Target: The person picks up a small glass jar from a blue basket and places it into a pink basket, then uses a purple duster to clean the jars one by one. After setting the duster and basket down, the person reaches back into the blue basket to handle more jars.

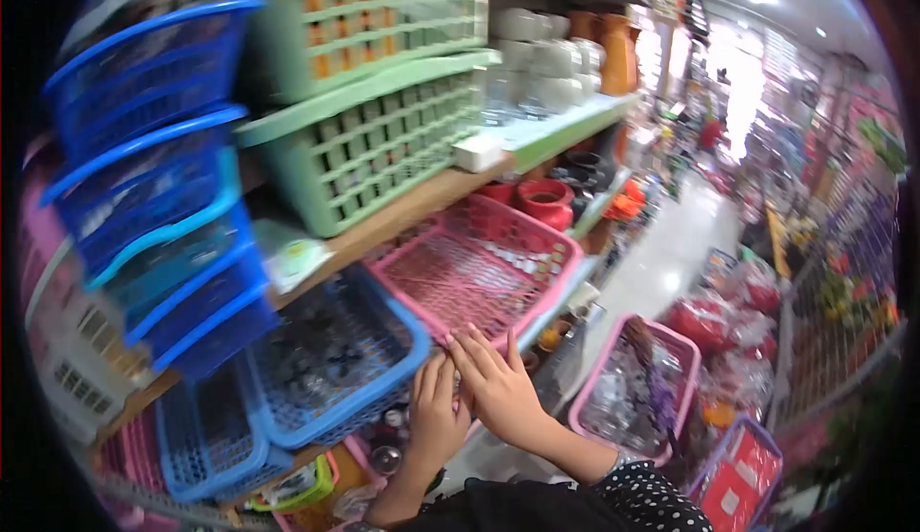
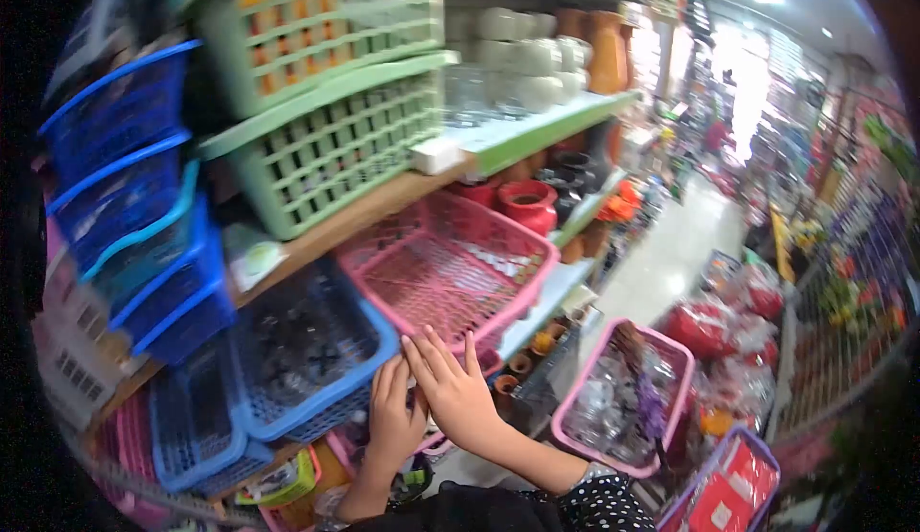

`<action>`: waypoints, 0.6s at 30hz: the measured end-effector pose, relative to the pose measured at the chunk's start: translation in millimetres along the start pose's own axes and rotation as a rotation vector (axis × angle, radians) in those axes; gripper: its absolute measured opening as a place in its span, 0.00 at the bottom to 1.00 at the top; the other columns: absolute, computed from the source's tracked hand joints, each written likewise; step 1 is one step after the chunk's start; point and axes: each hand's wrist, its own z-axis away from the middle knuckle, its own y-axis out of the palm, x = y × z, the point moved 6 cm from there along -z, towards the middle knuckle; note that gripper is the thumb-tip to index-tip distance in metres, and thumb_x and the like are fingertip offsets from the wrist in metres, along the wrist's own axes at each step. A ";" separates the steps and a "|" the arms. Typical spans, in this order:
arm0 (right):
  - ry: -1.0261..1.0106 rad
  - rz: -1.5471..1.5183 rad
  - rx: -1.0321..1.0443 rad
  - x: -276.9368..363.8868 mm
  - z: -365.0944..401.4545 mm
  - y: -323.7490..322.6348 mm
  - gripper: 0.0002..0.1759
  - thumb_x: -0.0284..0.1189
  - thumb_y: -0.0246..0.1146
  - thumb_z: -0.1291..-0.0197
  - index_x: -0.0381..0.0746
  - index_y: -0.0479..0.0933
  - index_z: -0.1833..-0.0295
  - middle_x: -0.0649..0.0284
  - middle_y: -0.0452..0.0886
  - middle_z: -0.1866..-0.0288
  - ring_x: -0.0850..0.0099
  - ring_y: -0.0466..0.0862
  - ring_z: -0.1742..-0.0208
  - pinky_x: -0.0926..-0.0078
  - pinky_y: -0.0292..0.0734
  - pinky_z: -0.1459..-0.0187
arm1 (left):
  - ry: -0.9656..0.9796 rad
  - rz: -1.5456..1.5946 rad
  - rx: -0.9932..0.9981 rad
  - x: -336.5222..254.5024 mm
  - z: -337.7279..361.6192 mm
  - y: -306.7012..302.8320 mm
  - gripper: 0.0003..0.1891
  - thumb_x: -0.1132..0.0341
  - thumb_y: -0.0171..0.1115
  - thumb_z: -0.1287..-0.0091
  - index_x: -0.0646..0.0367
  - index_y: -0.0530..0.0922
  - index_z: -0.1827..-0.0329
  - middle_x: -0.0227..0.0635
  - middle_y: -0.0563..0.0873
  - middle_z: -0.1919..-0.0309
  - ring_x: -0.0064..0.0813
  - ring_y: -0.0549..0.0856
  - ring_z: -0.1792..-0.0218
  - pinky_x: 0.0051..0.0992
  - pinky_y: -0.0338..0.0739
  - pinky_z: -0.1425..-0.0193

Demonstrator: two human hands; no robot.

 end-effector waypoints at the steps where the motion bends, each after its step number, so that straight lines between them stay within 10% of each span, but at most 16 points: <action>1: 0.080 0.009 0.027 -15.3 15.0 -2.5 0.33 0.27 0.55 0.47 0.36 0.60 0.33 0.57 0.65 0.34 0.63 0.60 0.29 0.42 0.44 0.32 | 0.006 0.045 0.039 -8.4 0.4 22.1 0.24 0.71 0.57 0.41 0.70 0.67 0.41 0.51 0.71 0.45 0.51 0.70 0.44 0.43 0.64 0.39; 10: 0.688 0.245 0.083 -156.1 189.0 -10.2 0.33 0.28 0.63 0.51 0.46 0.64 0.36 0.60 0.69 0.38 0.63 0.64 0.32 0.33 0.49 0.36 | 0.208 0.194 0.543 -88.9 20.8 195.0 0.22 0.63 0.59 0.40 0.61 0.71 0.44 0.46 0.67 0.38 0.48 0.63 0.36 0.45 0.59 0.36; 18: 1.320 0.445 0.036 -272.9 395.4 20.5 0.36 0.34 0.66 0.53 0.41 0.63 0.36 0.57 0.70 0.42 0.59 0.71 0.41 0.44 0.66 0.48 | 0.212 0.234 0.711 -104.9 68.5 294.9 0.21 0.61 0.59 0.41 0.61 0.74 0.47 0.46 0.68 0.41 0.45 0.64 0.36 0.45 0.62 0.40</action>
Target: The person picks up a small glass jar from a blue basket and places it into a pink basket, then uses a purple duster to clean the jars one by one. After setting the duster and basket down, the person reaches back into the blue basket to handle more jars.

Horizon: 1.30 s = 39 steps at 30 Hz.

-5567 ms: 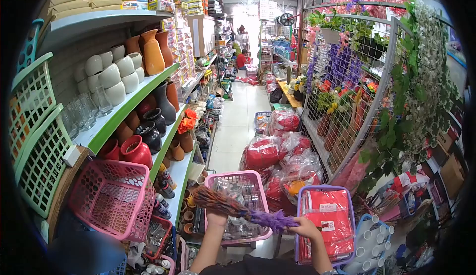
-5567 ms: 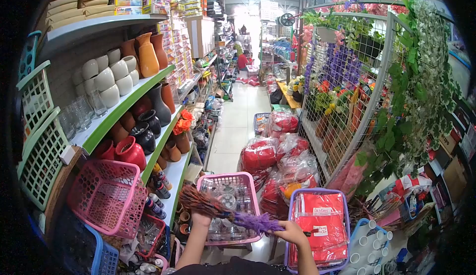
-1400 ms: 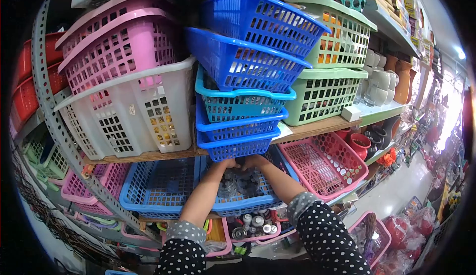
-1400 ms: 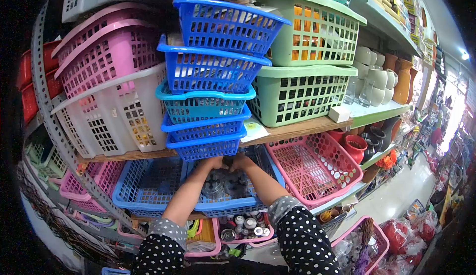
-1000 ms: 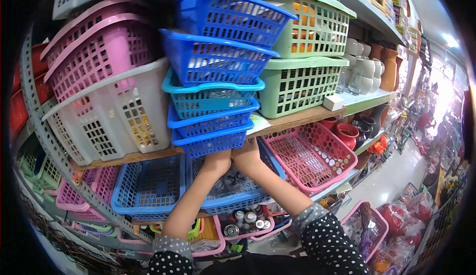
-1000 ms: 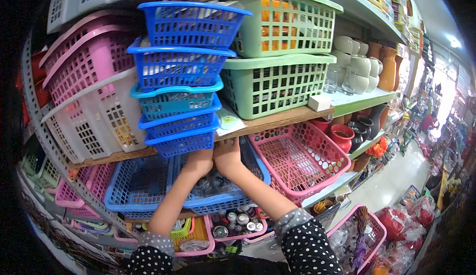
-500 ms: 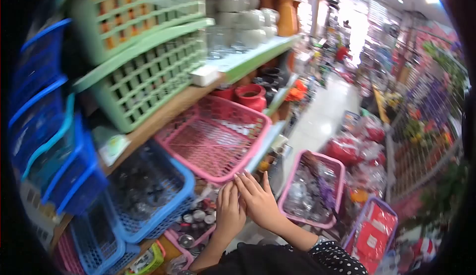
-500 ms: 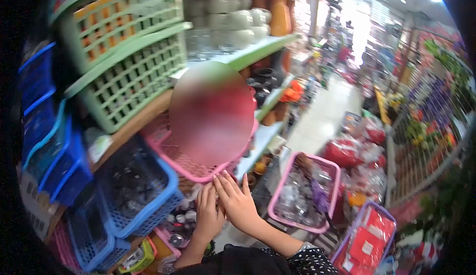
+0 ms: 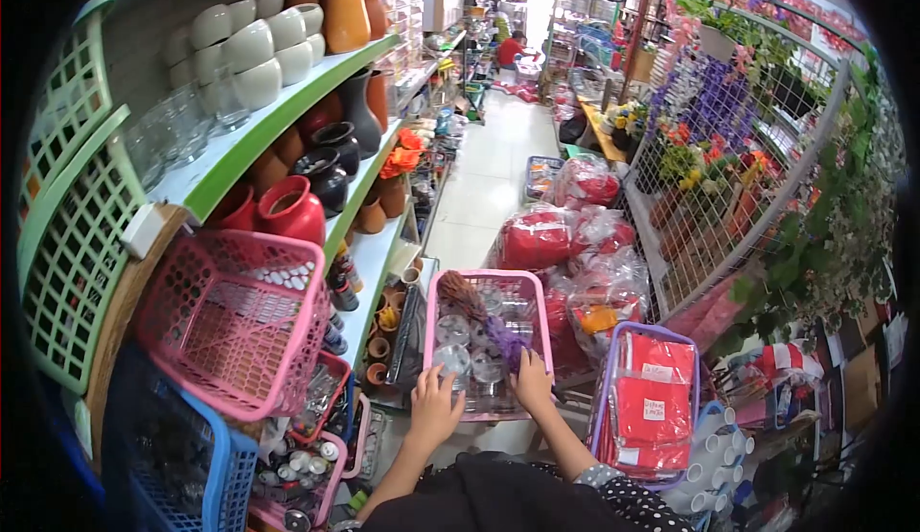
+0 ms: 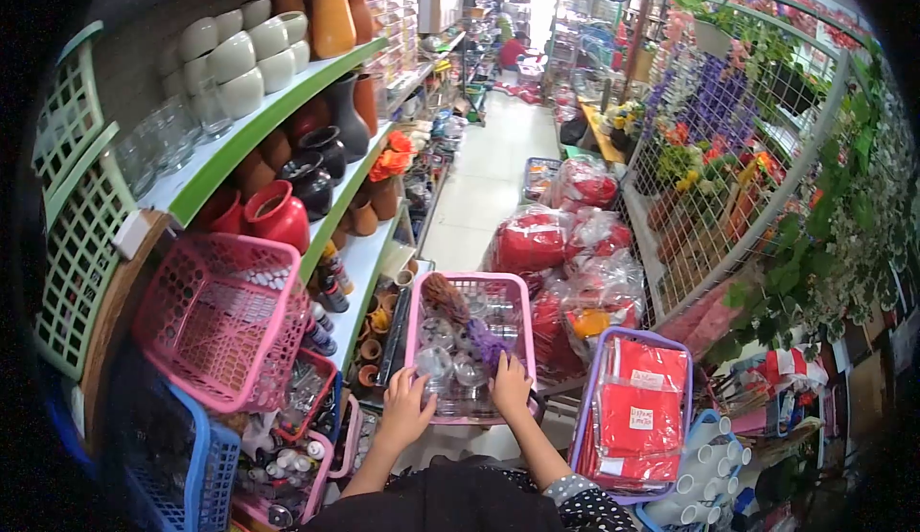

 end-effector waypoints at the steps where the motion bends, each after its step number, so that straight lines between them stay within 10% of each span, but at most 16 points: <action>1: 0.008 0.003 -0.004 -10.4 -1.0 6.2 0.36 0.34 0.66 0.53 0.41 0.63 0.36 0.57 0.70 0.42 0.59 0.71 0.41 0.44 0.66 0.48 | -0.014 0.005 0.018 1.4 -1.7 9.1 0.21 0.61 0.59 0.41 0.60 0.74 0.47 0.46 0.69 0.41 0.45 0.64 0.37 0.45 0.62 0.39; 8: -0.021 0.147 0.146 -32.1 -12.2 9.1 0.33 0.40 0.68 0.54 0.38 0.67 0.44 0.57 0.75 0.52 0.60 0.76 0.50 0.54 0.70 0.54 | -0.046 0.051 0.080 0.6 -29.1 33.4 0.20 0.60 0.59 0.41 0.60 0.74 0.48 0.43 0.70 0.43 0.43 0.65 0.38 0.44 0.63 0.40; 14: 0.069 -0.497 -0.143 -72.1 1.1 -20.6 0.26 0.30 0.62 0.50 0.35 0.66 0.44 0.49 0.77 0.56 0.59 0.80 0.59 0.64 0.75 0.56 | -0.047 0.100 0.091 38.4 -114.4 97.6 0.19 0.58 0.60 0.42 0.59 0.74 0.51 0.41 0.75 0.47 0.43 0.69 0.42 0.46 0.65 0.43; 19: 0.590 -1.144 0.158 -92.9 23.4 -61.6 0.27 0.22 0.62 0.56 0.32 0.69 0.45 0.60 0.79 0.58 0.70 0.78 0.56 0.73 0.73 0.52 | -0.154 -0.161 0.311 68.9 -207.5 181.5 0.35 0.50 0.64 0.46 0.64 0.67 0.41 0.45 0.70 0.40 0.46 0.61 0.34 0.54 0.56 0.36; 23: 0.564 -1.266 0.296 -87.8 36.8 -69.9 0.23 0.23 0.61 0.57 0.40 0.73 0.50 0.67 0.77 0.72 0.81 0.73 0.80 0.84 0.63 0.82 | -0.308 -0.292 0.455 88.6 -242.3 229.8 0.54 0.37 0.64 0.52 0.68 0.53 0.31 0.48 0.60 0.31 0.46 0.53 0.29 0.53 0.37 0.29; 36: 0.552 -1.246 0.114 -89.6 38.5 -85.1 0.21 0.41 0.61 0.39 0.40 0.70 0.46 0.73 0.73 0.73 0.84 0.68 0.79 0.86 0.61 0.80 | -0.298 -0.185 0.227 84.7 -248.0 198.0 0.46 0.34 0.66 0.59 0.45 0.66 0.36 0.48 0.72 0.41 0.48 0.66 0.37 0.52 0.50 0.34; 39: 0.550 -1.382 0.167 -82.9 38.2 -106.7 0.16 0.33 0.63 0.40 0.36 0.74 0.49 0.70 0.78 0.68 0.84 0.74 0.75 0.85 0.69 0.76 | -0.232 0.310 0.198 74.7 -241.5 170.7 0.43 0.36 0.64 0.54 0.44 0.65 0.35 0.45 0.73 0.42 0.50 0.69 0.41 0.52 0.54 0.35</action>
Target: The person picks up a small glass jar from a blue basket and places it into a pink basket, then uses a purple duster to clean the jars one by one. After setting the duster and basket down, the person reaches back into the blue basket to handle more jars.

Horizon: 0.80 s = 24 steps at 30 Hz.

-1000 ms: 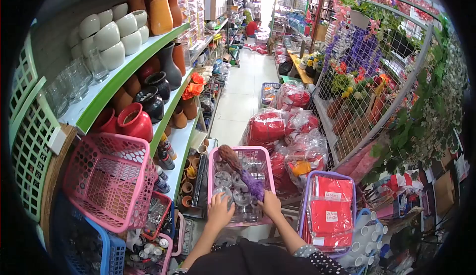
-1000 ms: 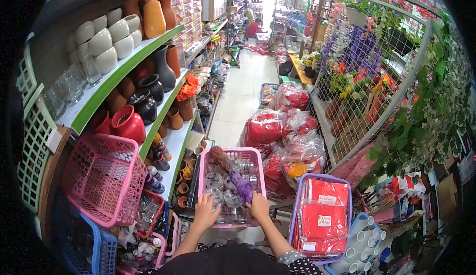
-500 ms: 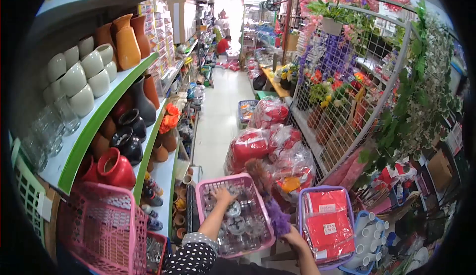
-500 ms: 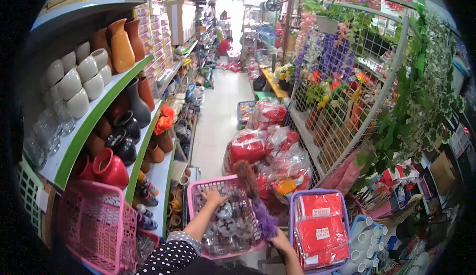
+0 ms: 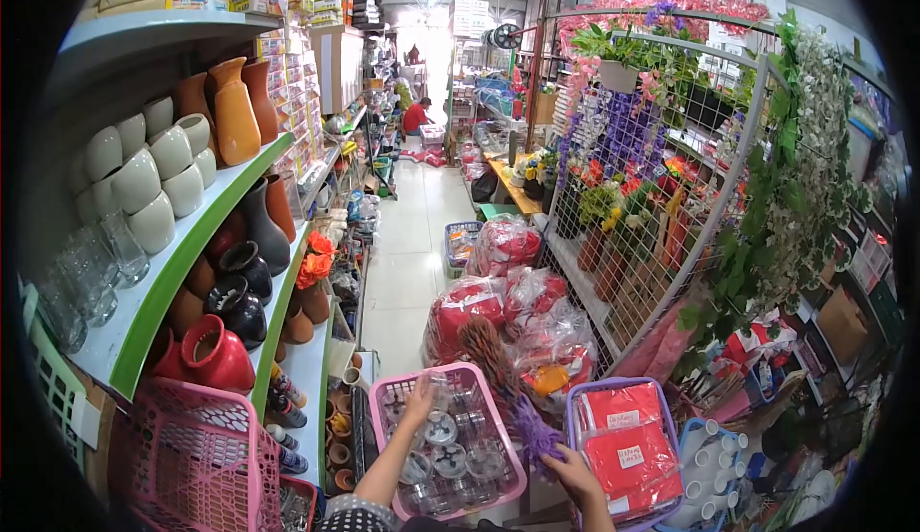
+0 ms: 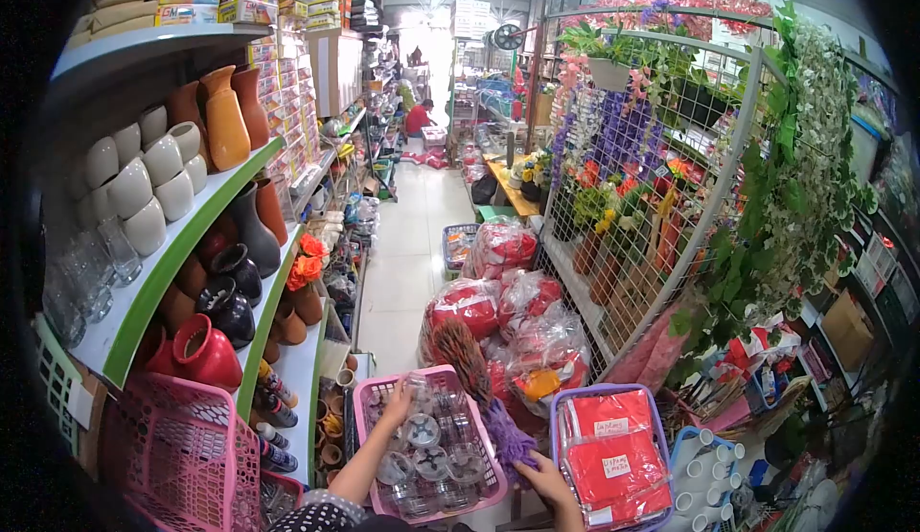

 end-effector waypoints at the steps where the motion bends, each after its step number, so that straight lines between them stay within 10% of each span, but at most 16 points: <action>1: -0.007 -0.004 0.006 10.3 5.6 1.7 0.16 0.33 0.63 0.40 0.36 0.74 0.49 0.70 0.78 0.68 0.84 0.74 0.75 0.85 0.69 0.76 | -0.124 0.522 0.203 -2.8 15.7 2.6 0.42 0.36 0.60 0.52 0.47 0.64 0.35 0.46 0.73 0.42 0.51 0.71 0.43 0.52 0.57 0.36; 3: 0.063 0.123 0.063 18.6 14.6 -0.8 0.13 0.32 0.65 0.43 0.37 0.76 0.55 0.71 0.76 0.72 0.84 0.71 0.78 0.86 0.65 0.78 | -0.367 1.565 0.615 -35.4 59.4 1.8 0.41 0.37 0.52 0.47 0.54 0.64 0.34 0.48 0.73 0.43 0.52 0.73 0.47 0.52 0.62 0.38; 5: 0.076 0.243 0.117 10.1 11.0 -17.5 0.11 0.32 0.67 0.45 0.39 0.78 0.60 0.74 0.73 0.75 0.86 0.69 0.77 0.85 0.61 0.78 | -0.406 1.860 0.665 -43.4 88.8 0.0 0.42 0.36 0.49 0.48 0.55 0.64 0.35 0.50 0.71 0.42 0.52 0.72 0.46 0.52 0.62 0.38; 11: 0.115 0.435 0.359 32.3 25.1 -0.7 0.12 0.36 0.66 0.44 0.39 0.80 0.60 0.76 0.73 0.76 0.87 0.67 0.75 0.86 0.60 0.74 | -0.211 1.996 0.544 -72.2 123.1 -21.4 0.36 0.36 0.49 0.47 0.48 0.71 0.40 0.43 0.71 0.40 0.48 0.66 0.36 0.51 0.58 0.35; 13: 0.195 0.501 0.325 19.9 16.5 -0.3 0.14 0.35 0.66 0.44 0.36 0.79 0.58 0.75 0.75 0.72 0.86 0.69 0.70 0.86 0.63 0.69 | -0.388 1.969 0.578 -57.4 132.1 -14.1 0.37 0.33 0.44 0.48 0.47 0.72 0.42 0.42 0.75 0.43 0.48 0.70 0.40 0.48 0.61 0.36; 16: -0.258 0.432 0.199 14.2 1.4 15.7 0.11 0.33 0.66 0.44 0.39 0.80 0.59 0.75 0.76 0.73 0.85 0.71 0.72 0.85 0.66 0.72 | -0.315 1.942 0.559 -72.3 143.9 -34.9 0.33 0.37 0.46 0.48 0.47 0.72 0.43 0.38 0.75 0.46 0.43 0.73 0.47 0.48 0.65 0.42; 24: -0.249 0.499 0.243 12.3 20.9 36.8 0.16 0.32 0.66 0.44 0.33 0.78 0.55 0.70 0.79 0.67 0.82 0.72 0.64 0.80 0.70 0.60 | -0.335 1.841 0.453 -85.7 157.6 -59.1 0.31 0.34 0.43 0.46 0.47 0.76 0.53 0.36 0.80 0.59 0.41 0.77 0.54 0.45 0.68 0.49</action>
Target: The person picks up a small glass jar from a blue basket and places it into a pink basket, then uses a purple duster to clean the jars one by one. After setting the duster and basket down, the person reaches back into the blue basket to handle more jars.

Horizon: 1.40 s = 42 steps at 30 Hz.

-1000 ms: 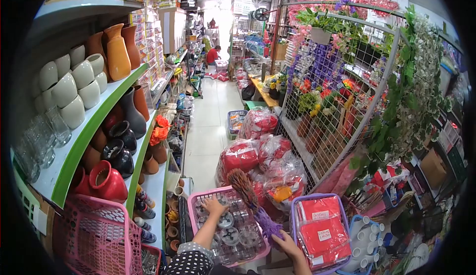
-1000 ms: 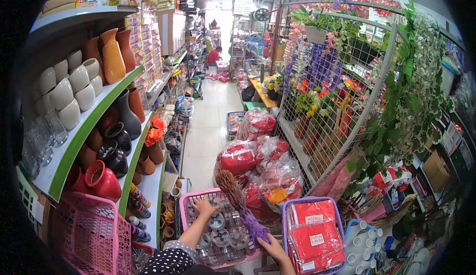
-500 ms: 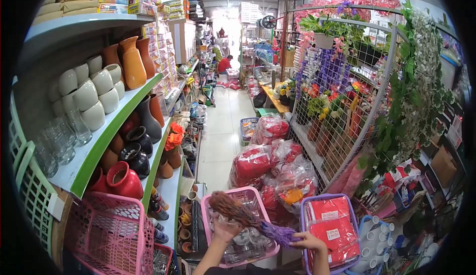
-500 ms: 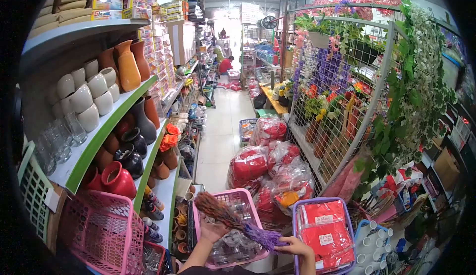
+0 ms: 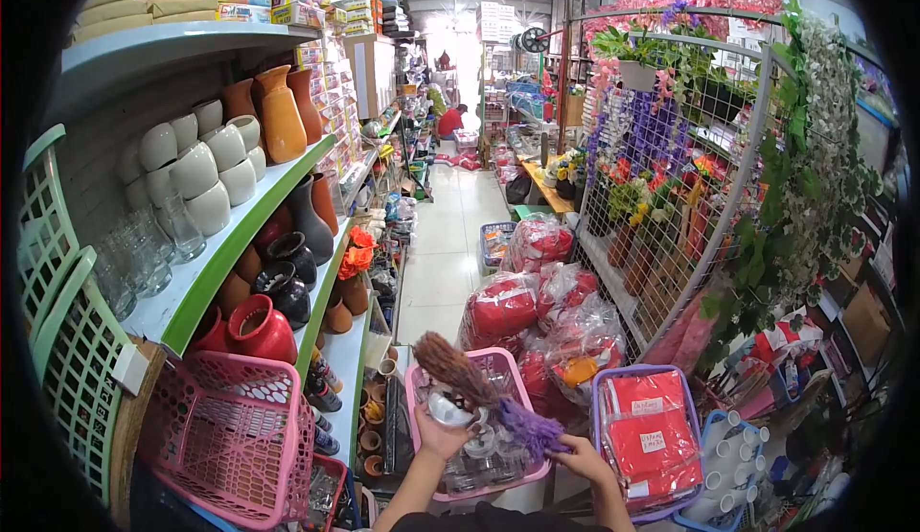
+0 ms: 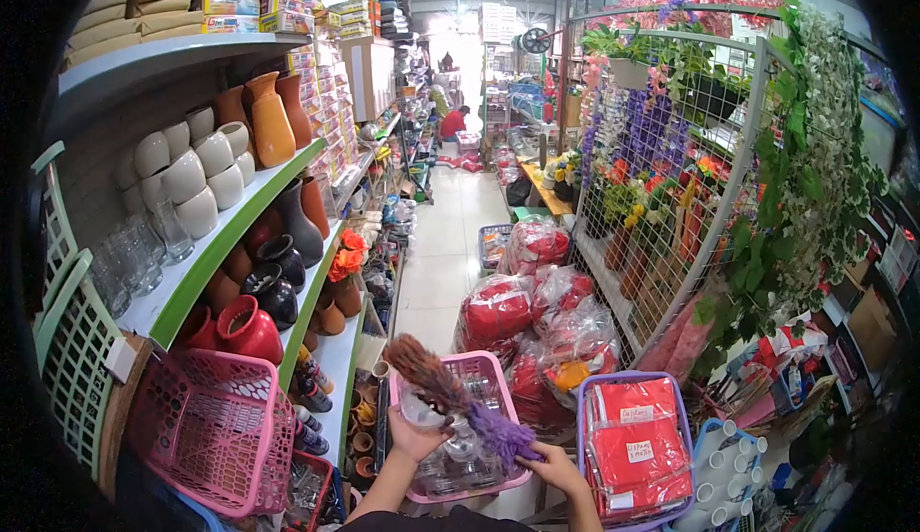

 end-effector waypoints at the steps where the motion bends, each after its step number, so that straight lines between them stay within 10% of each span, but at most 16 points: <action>1: -0.018 0.034 -0.069 -0.8 1.0 -2.1 0.17 0.32 0.66 0.44 0.33 0.78 0.54 0.69 0.80 0.66 0.82 0.73 0.63 0.80 0.70 0.59 | -0.004 -0.001 -0.001 1.8 -0.7 -9.5 0.31 0.34 0.43 0.46 0.47 0.76 0.53 0.36 0.80 0.59 0.41 0.77 0.54 0.45 0.68 0.49; 3: 0.025 0.038 0.040 9.5 7.9 2.8 0.16 0.32 0.66 0.44 0.34 0.78 0.54 0.69 0.81 0.65 0.82 0.73 0.62 0.80 0.70 0.58 | -0.032 0.190 0.404 8.2 -12.6 -33.6 0.30 0.37 0.43 0.46 0.47 0.76 0.50 0.34 0.80 0.54 0.40 0.76 0.52 0.45 0.68 0.49; 4: -0.007 0.054 0.094 8.7 10.0 4.6 0.16 0.32 0.66 0.44 0.33 0.78 0.54 0.69 0.80 0.66 0.82 0.72 0.63 0.80 0.70 0.59 | 0.034 0.172 0.095 8.6 -37.7 -93.4 0.31 0.38 0.43 0.47 0.46 0.75 0.47 0.33 0.79 0.50 0.41 0.76 0.50 0.46 0.68 0.49; 9: 0.030 0.105 -0.118 19.5 16.8 5.1 0.15 0.30 0.66 0.45 0.34 0.78 0.53 0.68 0.80 0.67 0.82 0.74 0.64 0.79 0.71 0.60 | -0.025 0.012 0.039 3.5 12.6 -13.4 0.35 0.32 0.42 0.48 0.45 0.74 0.46 0.33 0.79 0.50 0.41 0.76 0.51 0.45 0.67 0.49; 13: 0.011 0.084 0.186 -2.8 21.8 19.2 0.16 0.29 0.65 0.45 0.34 0.77 0.52 0.67 0.81 0.68 0.82 0.73 0.64 0.79 0.71 0.60 | -0.099 0.266 0.379 1.7 12.5 -34.6 0.34 0.32 0.40 0.44 0.47 0.75 0.48 0.34 0.80 0.54 0.40 0.76 0.53 0.42 0.69 0.52; 17: -0.045 0.151 -0.106 18.6 22.1 16.7 0.16 0.27 0.63 0.45 0.34 0.77 0.50 0.64 0.81 0.66 0.80 0.74 0.63 0.77 0.72 0.56 | -0.039 0.058 0.083 -4.6 21.8 -38.5 0.37 0.31 0.38 0.44 0.47 0.73 0.43 0.36 0.77 0.49 0.40 0.76 0.50 0.47 0.67 0.46; 19: -0.061 0.173 0.031 18.3 24.7 28.5 0.16 0.28 0.64 0.45 0.34 0.77 0.51 0.63 0.82 0.67 0.80 0.74 0.64 0.77 0.72 0.56 | -0.105 0.140 0.291 -3.0 16.3 -49.7 0.37 0.32 0.39 0.44 0.48 0.72 0.41 0.39 0.77 0.47 0.41 0.75 0.50 0.47 0.68 0.46; 20: -0.073 0.189 0.167 17.5 26.9 38.8 0.16 0.29 0.64 0.45 0.34 0.77 0.51 0.63 0.82 0.67 0.80 0.74 0.64 0.76 0.72 0.57 | 0.008 0.163 0.036 -8.0 12.1 -62.8 0.39 0.30 0.40 0.45 0.50 0.70 0.40 0.41 0.76 0.47 0.44 0.75 0.48 0.47 0.68 0.46; 25: -0.043 0.243 -0.128 12.9 24.2 33.6 0.15 0.31 0.63 0.46 0.35 0.76 0.55 0.57 0.80 0.71 0.75 0.76 0.69 0.72 0.72 0.61 | -0.020 0.019 0.042 -14.3 30.7 -48.1 0.40 0.30 0.41 0.44 0.51 0.69 0.38 0.41 0.75 0.44 0.45 0.75 0.48 0.47 0.67 0.45; 27: -0.038 0.238 0.089 16.6 27.3 48.2 0.17 0.28 0.64 0.45 0.34 0.76 0.50 0.58 0.82 0.62 0.78 0.76 0.60 0.76 0.72 0.54 | -0.131 0.274 0.432 -12.4 28.7 -48.2 0.39 0.30 0.40 0.44 0.51 0.70 0.39 0.40 0.74 0.43 0.45 0.74 0.46 0.48 0.65 0.43; 28: -0.127 0.224 0.145 21.4 28.7 52.5 0.18 0.28 0.64 0.46 0.34 0.77 0.50 0.59 0.82 0.62 0.78 0.77 0.60 0.76 0.72 0.55 | -0.002 0.081 0.068 -15.1 16.6 -72.2 0.39 0.30 0.40 0.44 0.51 0.70 0.40 0.39 0.76 0.45 0.45 0.73 0.45 0.48 0.65 0.42; 29: -0.121 0.222 0.142 15.5 28.0 49.5 0.18 0.28 0.64 0.46 0.34 0.77 0.50 0.59 0.82 0.62 0.78 0.77 0.60 0.76 0.72 0.55 | -0.102 0.409 0.639 -14.3 25.7 -52.4 0.39 0.30 0.38 0.43 0.51 0.70 0.40 0.39 0.76 0.46 0.45 0.72 0.43 0.46 0.65 0.42; 32: 0.026 0.160 -0.052 21.8 23.8 30.6 0.17 0.28 0.64 0.45 0.33 0.77 0.50 0.63 0.82 0.62 0.80 0.75 0.61 0.78 0.72 0.56 | -0.057 0.019 0.041 -19.7 35.4 -36.8 0.36 0.36 0.36 0.44 0.52 0.71 0.41 0.39 0.76 0.45 0.46 0.74 0.46 0.43 0.66 0.43; 38: -0.038 0.008 -0.567 21.2 16.7 10.3 0.15 0.30 0.64 0.44 0.31 0.77 0.55 0.60 0.83 0.64 0.77 0.77 0.63 0.75 0.72 0.58 | -0.128 0.055 0.174 -20.0 64.6 16.9 0.33 0.46 0.51 0.43 0.55 0.64 0.36 0.49 0.74 0.44 0.49 0.73 0.45 0.52 0.66 0.39; 42: 0.116 -0.171 -0.438 25.6 22.3 22.0 0.15 0.29 0.64 0.43 0.30 0.76 0.54 0.62 0.82 0.62 0.77 0.77 0.61 0.76 0.72 0.56 | -0.052 0.045 0.221 -17.5 41.3 -24.8 0.36 0.48 0.62 0.42 0.56 0.61 0.35 0.47 0.76 0.47 0.48 0.74 0.44 0.52 0.65 0.37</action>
